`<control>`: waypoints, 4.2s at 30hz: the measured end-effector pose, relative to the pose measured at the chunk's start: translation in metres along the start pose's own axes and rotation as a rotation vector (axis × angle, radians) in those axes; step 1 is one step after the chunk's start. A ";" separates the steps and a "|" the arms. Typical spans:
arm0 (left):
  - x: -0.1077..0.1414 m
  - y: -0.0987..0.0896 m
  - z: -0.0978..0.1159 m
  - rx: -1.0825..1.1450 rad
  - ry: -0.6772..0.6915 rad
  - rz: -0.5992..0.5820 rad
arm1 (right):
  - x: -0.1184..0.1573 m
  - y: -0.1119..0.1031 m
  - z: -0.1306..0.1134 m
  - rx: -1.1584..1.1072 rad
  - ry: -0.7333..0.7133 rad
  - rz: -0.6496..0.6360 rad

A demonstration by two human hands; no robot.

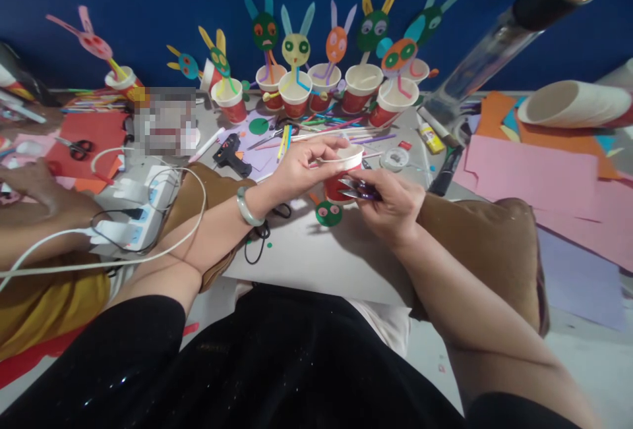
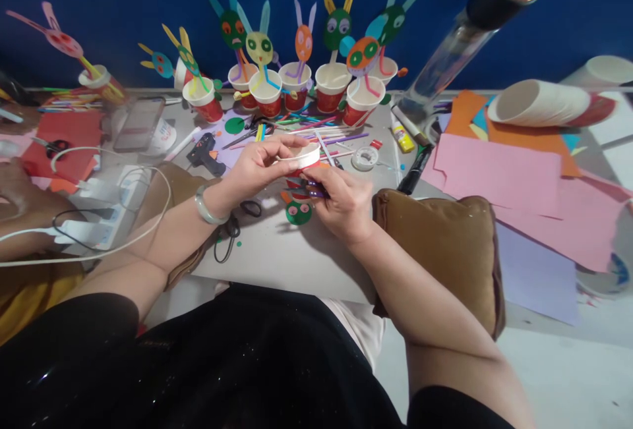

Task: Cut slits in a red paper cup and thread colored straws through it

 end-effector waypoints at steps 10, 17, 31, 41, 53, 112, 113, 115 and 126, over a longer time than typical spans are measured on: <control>0.011 0.010 0.010 -0.099 0.113 0.091 | 0.006 -0.002 -0.004 0.076 -0.001 0.045; 0.009 0.008 0.017 -0.111 0.164 0.049 | 0.009 -0.001 -0.005 0.104 -0.089 -0.024; 0.006 0.007 0.012 -0.070 0.067 -0.003 | 0.002 0.007 -0.002 0.226 -0.157 -0.117; 0.002 -0.003 0.010 -0.075 0.059 -0.028 | 0.005 0.000 -0.003 0.105 -0.234 0.003; 0.001 0.001 0.006 -0.125 0.166 -0.030 | 0.002 -0.002 -0.020 0.340 -0.453 0.097; 0.005 0.015 -0.025 0.090 -0.069 -0.032 | 0.004 0.007 0.003 0.271 -0.196 0.022; 0.005 0.015 -0.025 0.084 -0.075 -0.027 | 0.004 0.006 0.002 0.235 -0.206 0.031; 0.005 0.012 -0.025 0.072 -0.083 -0.009 | 0.004 0.004 0.001 0.206 -0.186 0.059; 0.005 0.013 -0.026 -0.001 0.008 0.037 | 0.000 0.002 -0.005 0.208 -0.209 0.139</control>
Point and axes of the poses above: each hand's wrist, its own x-axis away from the middle knuckle, its own y-axis out of the palm, z = x × y, the point moved 5 cm from there along -x, towards the middle knuckle, and after that the axes turned 1 degree about -x, right-handed, at the moved point
